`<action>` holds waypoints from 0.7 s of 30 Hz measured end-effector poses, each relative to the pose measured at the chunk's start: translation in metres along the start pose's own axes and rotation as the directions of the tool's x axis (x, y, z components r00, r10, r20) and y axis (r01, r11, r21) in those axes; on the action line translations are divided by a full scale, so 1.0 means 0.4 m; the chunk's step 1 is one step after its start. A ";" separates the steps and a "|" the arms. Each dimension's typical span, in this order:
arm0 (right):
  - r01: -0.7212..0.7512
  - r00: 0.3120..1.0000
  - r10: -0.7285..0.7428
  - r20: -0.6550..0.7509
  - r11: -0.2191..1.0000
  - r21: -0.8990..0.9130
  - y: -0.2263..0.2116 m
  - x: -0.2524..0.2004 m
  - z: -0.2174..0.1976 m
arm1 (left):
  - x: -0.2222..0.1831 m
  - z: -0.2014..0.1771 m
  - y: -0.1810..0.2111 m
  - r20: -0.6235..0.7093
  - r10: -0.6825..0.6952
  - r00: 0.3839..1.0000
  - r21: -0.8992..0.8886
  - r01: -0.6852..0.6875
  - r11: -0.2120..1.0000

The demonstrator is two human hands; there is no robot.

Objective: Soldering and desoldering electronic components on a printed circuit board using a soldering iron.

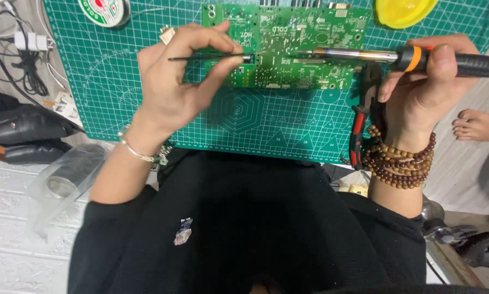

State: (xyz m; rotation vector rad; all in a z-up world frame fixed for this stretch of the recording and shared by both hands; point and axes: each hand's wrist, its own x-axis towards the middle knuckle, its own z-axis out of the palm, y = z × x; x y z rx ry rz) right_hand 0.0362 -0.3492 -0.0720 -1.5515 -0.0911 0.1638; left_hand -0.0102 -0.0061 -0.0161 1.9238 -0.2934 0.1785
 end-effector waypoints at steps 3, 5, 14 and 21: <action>0.069 0.992 -0.068 0.106 0.997 -0.013 0.014 0.005 0.001 | 0.001 -0.002 -0.004 0.072 0.034 0.997 0.064 -0.039 0.997; 0.025 0.996 -0.023 0.086 0.999 -0.025 0.003 -0.005 0.008 | 0.006 0.003 -0.008 0.090 0.050 0.995 0.075 -0.057 0.996; 0.048 0.989 -0.034 0.147 0.995 -0.090 -0.001 -0.008 0.015 | 0.025 0.015 -0.038 0.196 0.137 0.971 0.024 -0.145 0.989; 0.037 0.978 -0.012 0.210 0.993 -0.115 0.003 -0.014 -0.003 | 0.029 0.020 -0.041 0.269 0.134 0.954 0.065 -0.156 0.986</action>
